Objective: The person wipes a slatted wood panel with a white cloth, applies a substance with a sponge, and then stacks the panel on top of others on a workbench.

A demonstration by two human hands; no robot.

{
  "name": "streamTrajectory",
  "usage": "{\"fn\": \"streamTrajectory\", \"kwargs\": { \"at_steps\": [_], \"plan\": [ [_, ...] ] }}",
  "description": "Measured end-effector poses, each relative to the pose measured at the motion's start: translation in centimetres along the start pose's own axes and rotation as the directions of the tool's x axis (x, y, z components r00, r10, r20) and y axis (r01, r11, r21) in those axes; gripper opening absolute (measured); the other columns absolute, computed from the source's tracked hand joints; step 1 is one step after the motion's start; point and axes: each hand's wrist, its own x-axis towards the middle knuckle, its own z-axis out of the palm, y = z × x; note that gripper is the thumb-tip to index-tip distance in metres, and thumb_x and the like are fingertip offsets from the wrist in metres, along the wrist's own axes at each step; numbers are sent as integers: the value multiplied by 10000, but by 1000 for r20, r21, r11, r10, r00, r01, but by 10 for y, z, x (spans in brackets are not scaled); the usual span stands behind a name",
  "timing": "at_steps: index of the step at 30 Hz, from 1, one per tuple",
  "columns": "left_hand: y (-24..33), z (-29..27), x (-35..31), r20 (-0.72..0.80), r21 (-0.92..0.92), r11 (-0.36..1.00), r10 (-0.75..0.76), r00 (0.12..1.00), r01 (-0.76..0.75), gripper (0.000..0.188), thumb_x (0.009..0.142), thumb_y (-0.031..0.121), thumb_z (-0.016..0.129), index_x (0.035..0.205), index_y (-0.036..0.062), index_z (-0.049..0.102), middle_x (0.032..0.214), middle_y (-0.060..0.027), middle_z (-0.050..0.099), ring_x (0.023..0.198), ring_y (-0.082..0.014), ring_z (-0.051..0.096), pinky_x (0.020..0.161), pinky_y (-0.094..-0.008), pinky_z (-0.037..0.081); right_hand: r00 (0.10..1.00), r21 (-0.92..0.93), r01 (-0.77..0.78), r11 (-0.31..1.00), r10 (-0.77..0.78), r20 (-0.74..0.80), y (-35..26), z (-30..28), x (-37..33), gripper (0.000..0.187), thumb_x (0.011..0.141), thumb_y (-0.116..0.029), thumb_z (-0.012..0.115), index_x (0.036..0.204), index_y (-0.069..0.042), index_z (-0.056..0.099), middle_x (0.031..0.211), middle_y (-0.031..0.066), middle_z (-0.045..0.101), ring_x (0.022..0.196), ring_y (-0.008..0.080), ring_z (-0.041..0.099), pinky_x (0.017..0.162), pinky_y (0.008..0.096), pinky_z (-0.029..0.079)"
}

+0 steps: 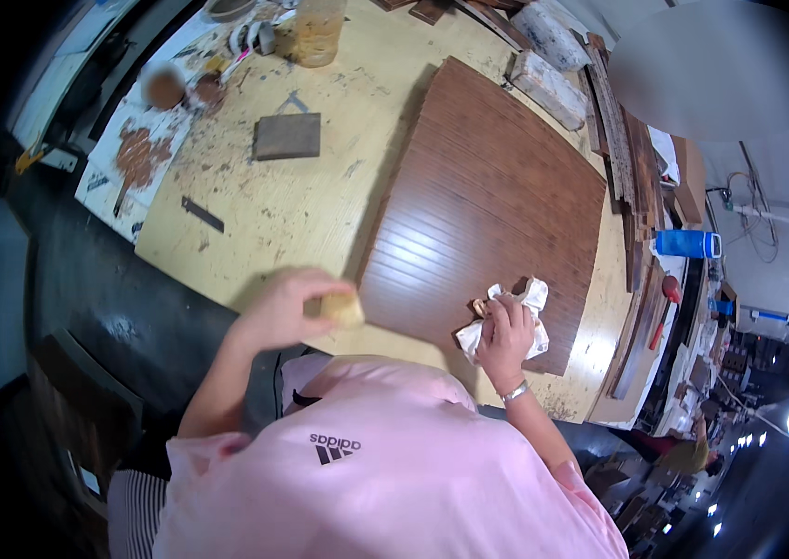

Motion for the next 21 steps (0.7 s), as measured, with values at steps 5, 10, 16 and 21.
{"fn": "streamTrajectory", "kwargs": {
  "at_steps": [5,10,16,21],
  "plan": [
    [-7,17,54,-298,-169,986,-48,953,-3,460,784,9,743,1236,67,679,1120,-86,672,1017,-192,636,884,-311,506,998,0,49,999,-49,-32,6,5,-1,275,736,-16,640,1008,-56,650,1079,97,640,949,318,580,810,441,449],
    [13,48,-14,-225,60,994,-74,971,90,486,746,-6,744,1223,69,683,1105,-86,679,1003,-198,633,878,-300,504,994,33,88,996,-85,-67,10,8,-6,262,749,-28,647,1009,-63,646,1074,97,632,956,317,574,821,441,441],
    [52,59,-75,-106,-150,951,-288,952,271,417,771,27,756,1185,32,704,1052,-96,713,919,-170,650,841,-291,508,996,46,70,996,-68,-50,15,4,-14,254,774,-116,668,1025,-79,656,1107,102,620,997,314,570,862,446,431],
    [101,69,-7,-208,-121,986,-138,968,114,446,794,-27,708,1238,-23,666,1116,-73,702,959,-123,643,877,-250,505,990,238,135,962,-139,-1,17,-23,-16,257,803,-262,695,971,-73,654,1049,113,596,1004,295,562,885,456,424]
  ]
}}
